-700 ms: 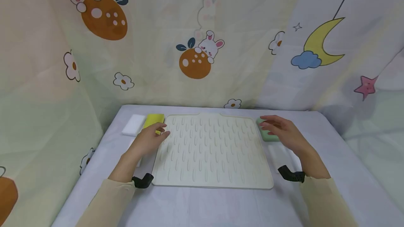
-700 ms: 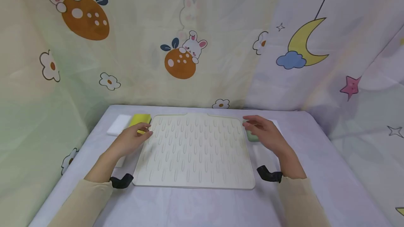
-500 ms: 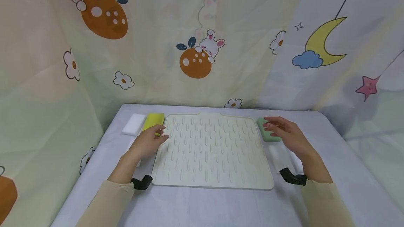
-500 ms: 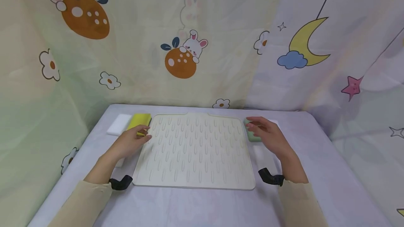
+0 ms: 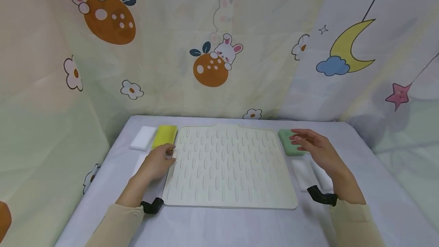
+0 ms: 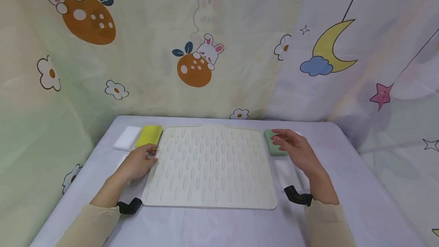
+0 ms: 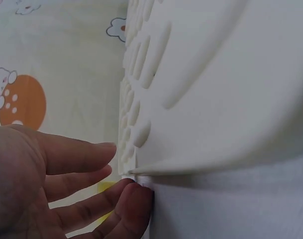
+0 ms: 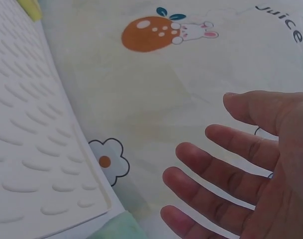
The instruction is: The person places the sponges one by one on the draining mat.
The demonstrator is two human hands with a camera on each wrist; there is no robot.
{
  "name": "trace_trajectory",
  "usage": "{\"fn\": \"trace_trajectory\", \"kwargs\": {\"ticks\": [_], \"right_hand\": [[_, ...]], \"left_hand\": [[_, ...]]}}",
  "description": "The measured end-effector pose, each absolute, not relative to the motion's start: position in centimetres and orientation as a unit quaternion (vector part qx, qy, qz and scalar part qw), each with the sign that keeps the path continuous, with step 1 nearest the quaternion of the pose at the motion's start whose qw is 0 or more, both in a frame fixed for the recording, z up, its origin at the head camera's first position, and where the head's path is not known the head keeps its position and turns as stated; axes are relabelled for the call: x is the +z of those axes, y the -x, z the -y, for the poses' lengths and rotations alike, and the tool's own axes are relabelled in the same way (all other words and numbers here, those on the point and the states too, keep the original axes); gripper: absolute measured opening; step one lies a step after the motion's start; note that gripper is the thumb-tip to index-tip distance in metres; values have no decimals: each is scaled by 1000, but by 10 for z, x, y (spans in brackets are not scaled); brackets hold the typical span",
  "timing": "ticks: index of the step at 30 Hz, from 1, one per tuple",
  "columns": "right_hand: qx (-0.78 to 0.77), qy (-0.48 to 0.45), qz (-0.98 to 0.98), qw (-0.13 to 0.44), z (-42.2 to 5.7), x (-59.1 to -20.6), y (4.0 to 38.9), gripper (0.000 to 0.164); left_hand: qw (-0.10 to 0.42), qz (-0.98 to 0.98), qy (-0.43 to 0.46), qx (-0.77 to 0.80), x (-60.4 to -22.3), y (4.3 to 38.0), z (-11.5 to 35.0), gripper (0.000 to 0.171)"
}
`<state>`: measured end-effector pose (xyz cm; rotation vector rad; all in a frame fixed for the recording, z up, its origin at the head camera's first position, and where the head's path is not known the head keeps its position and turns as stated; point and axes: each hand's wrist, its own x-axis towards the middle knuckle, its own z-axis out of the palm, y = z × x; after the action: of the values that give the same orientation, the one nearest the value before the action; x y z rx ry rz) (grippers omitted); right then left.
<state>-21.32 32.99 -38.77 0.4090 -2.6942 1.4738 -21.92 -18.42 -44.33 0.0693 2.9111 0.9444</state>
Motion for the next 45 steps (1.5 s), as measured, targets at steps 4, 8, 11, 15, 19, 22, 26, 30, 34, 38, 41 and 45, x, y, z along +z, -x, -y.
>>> {"fn": "trace_trajectory", "kwargs": {"ticks": [4,8,11,15,19,22,26,30,34,38,41,45], "right_hand": [[480,-140,866,25,-336,-386,212,40],[478,-137,867,30,-344,-385,209,41],[473,-121,872,41,-351,-385,208,41],[462,-95,880,59,-359,-384,207,44],[442,-61,892,66,-367,-386,205,49],[428,-36,901,68,-371,-387,206,51],[407,-16,911,64,-373,-389,207,54],[388,7,920,50,-378,-392,209,58],[362,33,931,40,-385,-397,212,63],[328,53,943,14,-393,-401,213,71],[311,68,948,-16,-398,-405,214,76],[292,93,951,-51,-403,-409,215,79]], "left_hand": [[38,-948,-20,316,-452,220,180,51],[29,-950,-16,310,-456,219,175,53],[20,-951,-17,309,-456,217,174,54],[18,-955,-23,296,-455,215,174,52],[22,-959,-30,280,-460,215,173,49],[23,-960,-33,276,-462,216,173,46],[22,-961,-37,274,-461,216,174,45],[22,-960,-43,275,-459,216,173,45],[24,-960,-48,275,-456,217,174,46],[27,-960,-48,274,-456,218,174,46],[30,-960,-46,274,-456,220,174,46],[32,-960,-47,273,-458,221,174,47]]}}
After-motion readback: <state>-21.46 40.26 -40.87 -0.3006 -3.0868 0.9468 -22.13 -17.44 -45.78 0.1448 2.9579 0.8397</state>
